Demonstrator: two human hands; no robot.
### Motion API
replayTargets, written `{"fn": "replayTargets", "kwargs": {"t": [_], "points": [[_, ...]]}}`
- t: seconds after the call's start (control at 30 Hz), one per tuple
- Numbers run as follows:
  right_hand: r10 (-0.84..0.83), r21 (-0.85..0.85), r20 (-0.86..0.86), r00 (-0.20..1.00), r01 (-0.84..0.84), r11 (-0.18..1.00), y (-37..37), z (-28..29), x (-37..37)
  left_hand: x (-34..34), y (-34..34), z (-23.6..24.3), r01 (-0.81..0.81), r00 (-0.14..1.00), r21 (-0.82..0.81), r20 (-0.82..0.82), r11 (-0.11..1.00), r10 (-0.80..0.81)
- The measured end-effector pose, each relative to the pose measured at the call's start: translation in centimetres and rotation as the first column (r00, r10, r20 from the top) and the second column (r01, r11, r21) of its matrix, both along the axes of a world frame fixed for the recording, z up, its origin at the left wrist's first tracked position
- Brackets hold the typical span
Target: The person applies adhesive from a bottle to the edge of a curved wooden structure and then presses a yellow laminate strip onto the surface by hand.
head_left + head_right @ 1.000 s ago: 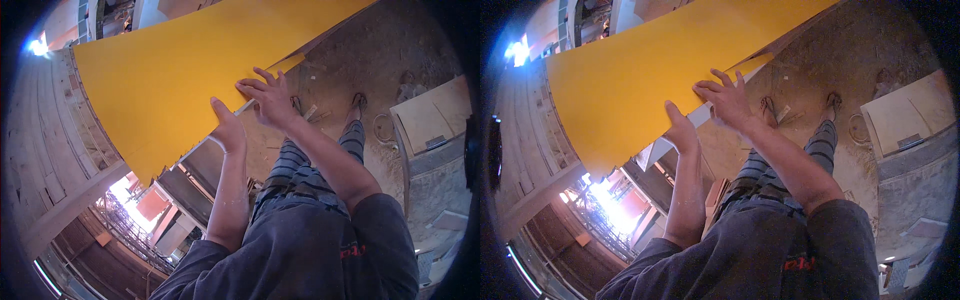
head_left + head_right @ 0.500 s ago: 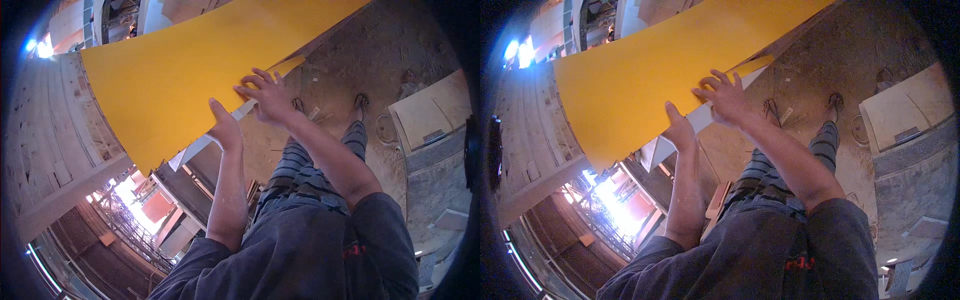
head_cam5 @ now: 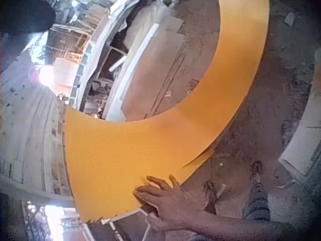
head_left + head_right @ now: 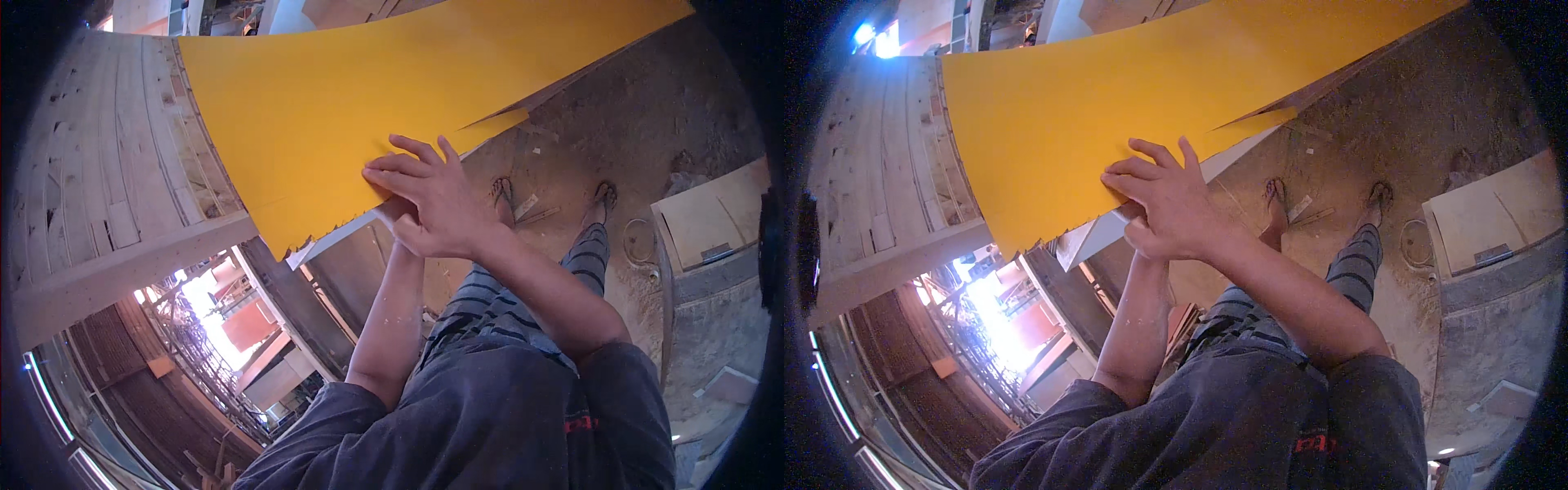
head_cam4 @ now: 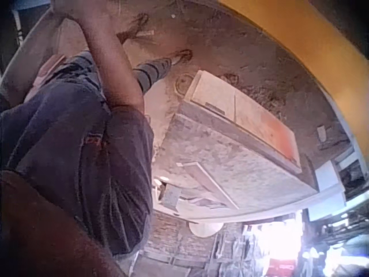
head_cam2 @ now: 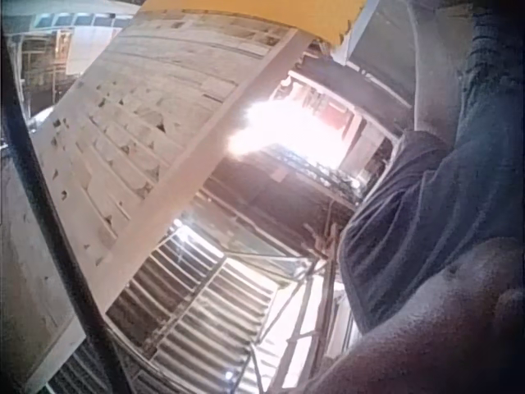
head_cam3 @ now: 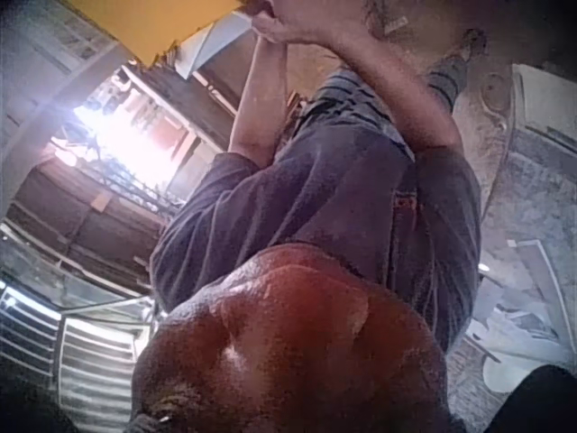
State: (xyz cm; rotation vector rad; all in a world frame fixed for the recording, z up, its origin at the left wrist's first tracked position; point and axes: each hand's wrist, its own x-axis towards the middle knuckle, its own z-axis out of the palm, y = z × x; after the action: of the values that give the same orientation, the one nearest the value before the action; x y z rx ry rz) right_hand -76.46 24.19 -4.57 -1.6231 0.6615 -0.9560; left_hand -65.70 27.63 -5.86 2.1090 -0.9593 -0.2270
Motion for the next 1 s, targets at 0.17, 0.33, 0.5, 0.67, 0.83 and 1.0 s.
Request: {"fn": "replayTargets", "kwargs": {"t": [0.17,0.33,0.5,0.67,0.83,1.0], "points": [[0.069,0.024,-0.149,0.986,-0.066,0.997,-1.0,0.2,0.0,0.3,-0.3,0.2,0.007,1.000,0.008,-0.001,1.000,-0.007],[0.072,-0.015,0.060,0.996,-0.071,0.997,-1.6,5.5,-0.9,-0.3,1.8,0.6,-0.012,1.000,0.053,-0.020,0.999,0.013],[0.057,-0.073,0.129,0.990,-0.048,0.996,-1.1,7.6,-0.9,-0.8,3.0,0.6,-0.009,0.999,0.074,-0.038,0.997,0.012],[-0.006,-0.068,-0.037,0.999,0.004,0.998,-0.5,5.0,-0.6,-0.4,2.3,0.2,0.000,0.999,0.071,-0.037,0.997,0.002],[0.011,-0.062,-0.109,0.994,-0.017,0.998,-0.9,3.3,-0.1,0.2,2.4,0.7,-0.004,0.999,0.092,-0.042,0.996,0.008],[0.005,-0.033,0.165,0.986,0.000,0.999,-2.2,8.6,-1.6,-0.7,6.0,2.7,-0.037,0.998,0.153,-0.049,0.988,0.045]]}}
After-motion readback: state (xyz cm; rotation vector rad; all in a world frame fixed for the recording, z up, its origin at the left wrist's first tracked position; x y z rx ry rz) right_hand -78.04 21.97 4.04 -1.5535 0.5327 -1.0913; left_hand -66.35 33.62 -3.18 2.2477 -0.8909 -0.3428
